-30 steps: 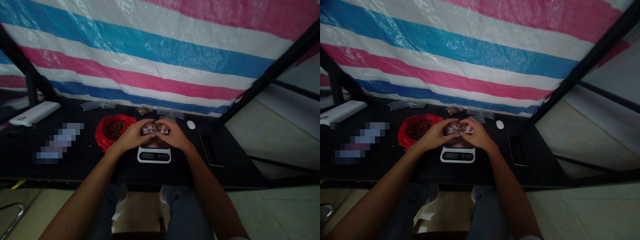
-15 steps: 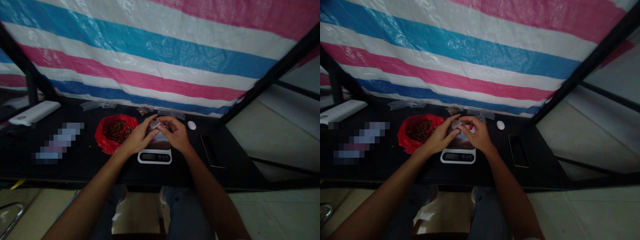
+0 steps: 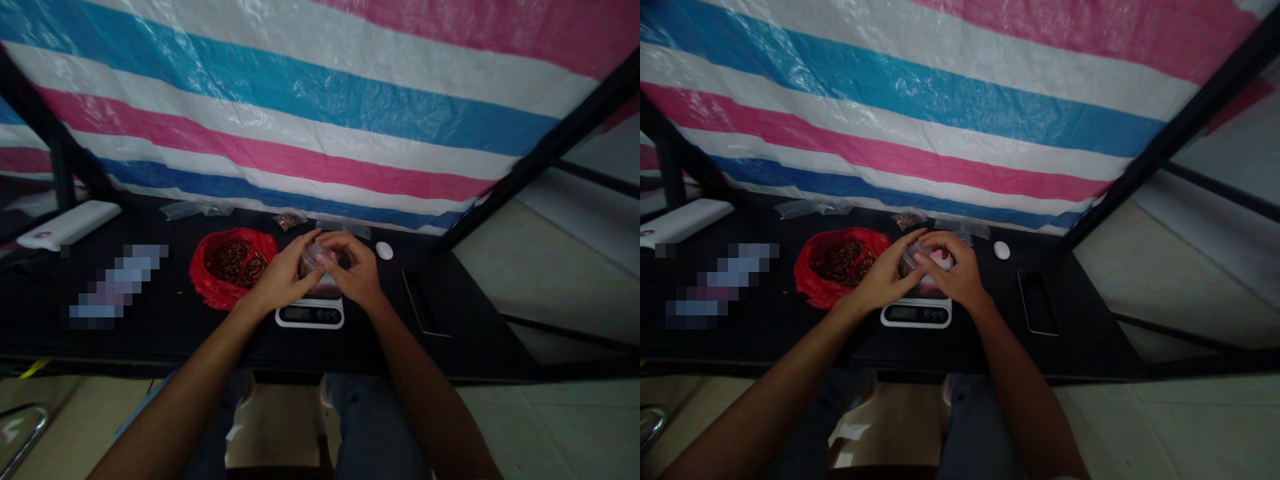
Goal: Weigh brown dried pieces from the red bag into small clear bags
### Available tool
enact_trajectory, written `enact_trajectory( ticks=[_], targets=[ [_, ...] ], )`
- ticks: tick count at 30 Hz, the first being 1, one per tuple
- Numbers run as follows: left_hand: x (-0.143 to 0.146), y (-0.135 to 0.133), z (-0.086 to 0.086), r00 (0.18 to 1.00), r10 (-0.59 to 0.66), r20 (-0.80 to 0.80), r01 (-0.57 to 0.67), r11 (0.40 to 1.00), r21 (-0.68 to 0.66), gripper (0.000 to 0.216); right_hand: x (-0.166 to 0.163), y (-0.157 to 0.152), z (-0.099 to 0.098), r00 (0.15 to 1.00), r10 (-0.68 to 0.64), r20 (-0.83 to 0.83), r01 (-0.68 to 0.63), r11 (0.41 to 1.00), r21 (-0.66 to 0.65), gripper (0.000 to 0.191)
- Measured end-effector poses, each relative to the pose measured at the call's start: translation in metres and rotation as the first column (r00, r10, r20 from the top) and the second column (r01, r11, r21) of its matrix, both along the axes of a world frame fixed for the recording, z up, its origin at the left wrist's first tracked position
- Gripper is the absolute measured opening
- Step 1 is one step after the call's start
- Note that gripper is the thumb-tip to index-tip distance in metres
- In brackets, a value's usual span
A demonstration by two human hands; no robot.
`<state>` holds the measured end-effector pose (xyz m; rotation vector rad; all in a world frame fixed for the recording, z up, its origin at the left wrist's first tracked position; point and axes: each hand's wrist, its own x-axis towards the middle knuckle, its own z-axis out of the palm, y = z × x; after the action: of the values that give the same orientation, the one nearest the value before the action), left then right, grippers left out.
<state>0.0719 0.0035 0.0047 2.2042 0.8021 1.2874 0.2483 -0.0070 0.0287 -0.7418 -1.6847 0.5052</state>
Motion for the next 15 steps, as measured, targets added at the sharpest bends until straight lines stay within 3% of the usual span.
enact_trajectory(
  ticks=[4,9,15],
  targets=[
    [0.001,-0.003,0.004,1.000,0.005,-0.003,-0.005,1.000,-0.019,0.065,-0.001,0.002,-0.002,0.994,0.030,-0.103,-0.035,0.998,-0.044,0.037],
    [0.000,-0.005,0.008,0.996,0.089,-0.013,-0.089,0.996,-0.017,0.064,0.004,0.005,-0.004,0.983,0.050,-0.174,-0.064,0.995,-0.074,0.034],
    [-0.004,-0.002,0.008,0.982,0.167,0.090,-0.166,0.986,-0.013,0.068,0.009,0.013,-0.006,0.975,0.044,-0.218,-0.077,0.986,-0.147,0.050]
  ],
)
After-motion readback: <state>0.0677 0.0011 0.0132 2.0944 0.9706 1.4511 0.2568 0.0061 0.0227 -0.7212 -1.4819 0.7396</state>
